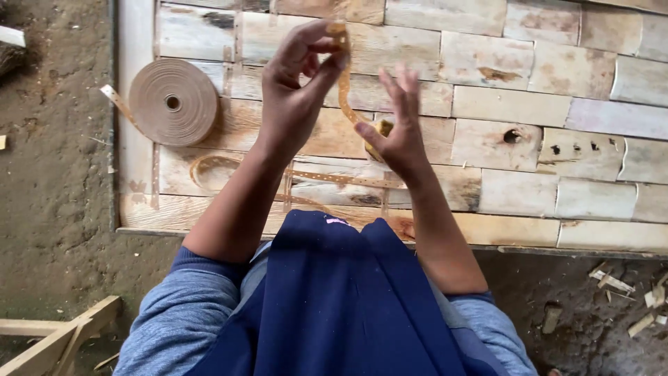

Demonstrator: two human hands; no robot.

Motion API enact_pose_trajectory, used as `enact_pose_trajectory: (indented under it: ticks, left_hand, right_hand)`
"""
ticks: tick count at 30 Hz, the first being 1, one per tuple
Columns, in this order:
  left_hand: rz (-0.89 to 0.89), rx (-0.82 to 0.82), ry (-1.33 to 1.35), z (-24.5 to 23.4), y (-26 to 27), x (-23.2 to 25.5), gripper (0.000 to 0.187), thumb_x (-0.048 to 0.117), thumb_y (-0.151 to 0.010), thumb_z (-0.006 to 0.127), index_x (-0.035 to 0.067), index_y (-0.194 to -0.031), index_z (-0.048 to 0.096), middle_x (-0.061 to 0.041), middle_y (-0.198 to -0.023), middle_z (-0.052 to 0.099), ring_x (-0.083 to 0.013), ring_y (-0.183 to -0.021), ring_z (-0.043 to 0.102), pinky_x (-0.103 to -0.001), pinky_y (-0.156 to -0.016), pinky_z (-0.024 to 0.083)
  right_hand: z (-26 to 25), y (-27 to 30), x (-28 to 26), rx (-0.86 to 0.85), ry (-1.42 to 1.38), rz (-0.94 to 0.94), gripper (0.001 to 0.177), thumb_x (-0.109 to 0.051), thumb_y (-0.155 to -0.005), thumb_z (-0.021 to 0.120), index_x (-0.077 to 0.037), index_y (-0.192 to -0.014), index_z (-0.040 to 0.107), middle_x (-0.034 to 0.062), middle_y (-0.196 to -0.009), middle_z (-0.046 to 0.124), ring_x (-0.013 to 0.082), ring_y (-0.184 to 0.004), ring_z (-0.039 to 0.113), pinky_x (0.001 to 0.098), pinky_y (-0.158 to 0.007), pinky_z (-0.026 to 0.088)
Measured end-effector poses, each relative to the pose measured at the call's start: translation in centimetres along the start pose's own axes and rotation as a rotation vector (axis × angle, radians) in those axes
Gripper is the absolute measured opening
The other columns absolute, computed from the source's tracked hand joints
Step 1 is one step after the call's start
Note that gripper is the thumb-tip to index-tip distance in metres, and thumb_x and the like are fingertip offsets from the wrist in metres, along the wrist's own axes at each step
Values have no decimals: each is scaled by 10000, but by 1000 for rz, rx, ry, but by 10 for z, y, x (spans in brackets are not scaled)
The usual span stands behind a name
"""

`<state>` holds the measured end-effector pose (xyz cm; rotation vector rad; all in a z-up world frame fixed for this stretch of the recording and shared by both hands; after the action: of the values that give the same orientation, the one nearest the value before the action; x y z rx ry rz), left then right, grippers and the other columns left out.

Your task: The person repeatedly applies short strips of perforated tape to a wooden surface. They dip each strip into a small container of paste before pressing it onto the wood. The person works methodically across the surface, placing strips in a regular pattern.

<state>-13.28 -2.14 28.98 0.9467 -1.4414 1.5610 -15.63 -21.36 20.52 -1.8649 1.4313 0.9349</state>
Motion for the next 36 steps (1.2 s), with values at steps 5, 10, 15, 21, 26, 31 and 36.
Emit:
enact_pose_trajectory:
  ticks: [5,10,15,21,26,31,36]
  left_hand:
    - [-63,-54,-27,-22,-21,9,628,81,-1083,799,208,-1560,412,-27,-1071,739,-89,-937,619,-263,-849,454]
    - [-88,-171,204,-36,-52,-35,119,163,-1060,655,162,-1172,613,14,-1073,628,-79,-979,599,-214,-877,527]
    - [-828,-272,100,-45,-25,-200,78,58,-969,636,127,-994,612,-41,-1019,659,-154,-992,652,-273,-946,553]
    - [-590,-275,-551,-69,-14,-272,191,405,-850,797,275,-987,769,-159,-1335,593,-410,-1271,569,-517,-1128,290]
    - [-571,-332,-822,-63,-26,-323,162,437,-833,760,343,-966,761,24,-1198,525,-303,-1143,484,-492,-902,407]
    - [-409,-384,-922,-57,-23,-332,113,409,-818,771,338,-901,742,52,-1171,493,-315,-1104,472,-467,-841,399]
    - [-165,-290,-848,-59,-13,-352,169,353,-774,832,317,-885,710,8,-1176,479,-337,-1069,481,-464,-807,410]
  right_hand:
    - [33,-7,-27,-221,-499,-41,334,-386,-962,688,-116,-1122,573,103,-1076,680,213,-1042,670,360,-955,545]
    - [59,17,-39,-249,-652,-57,199,-192,-1098,513,-37,-1119,636,100,-845,693,155,-773,662,264,-757,547]
    - [114,8,27,-113,-741,491,194,-198,-1034,602,-23,-1019,685,99,-729,721,171,-626,694,274,-639,588]
    - [190,16,116,-45,-883,670,278,-291,-1050,637,-17,-1061,677,172,-731,729,208,-650,751,316,-560,641]
    - [196,0,117,-80,-947,847,314,-342,-1063,564,-47,-1104,664,204,-831,754,265,-762,774,367,-665,663]
    - [205,2,125,-92,-942,941,290,-325,-1055,569,-52,-1070,667,193,-832,758,260,-753,774,360,-671,661]
    - [215,6,142,-113,-908,922,315,-342,-1052,567,-53,-1038,689,180,-818,767,238,-720,778,307,-611,642]
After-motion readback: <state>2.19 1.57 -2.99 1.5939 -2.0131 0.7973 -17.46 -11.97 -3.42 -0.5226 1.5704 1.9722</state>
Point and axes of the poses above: each hand's wrist, its own y-axis away from the middle knuckle, its own z-axis out of the palm, x = y × z, the point moved 5 cm from there along -y, towards the middle knuckle
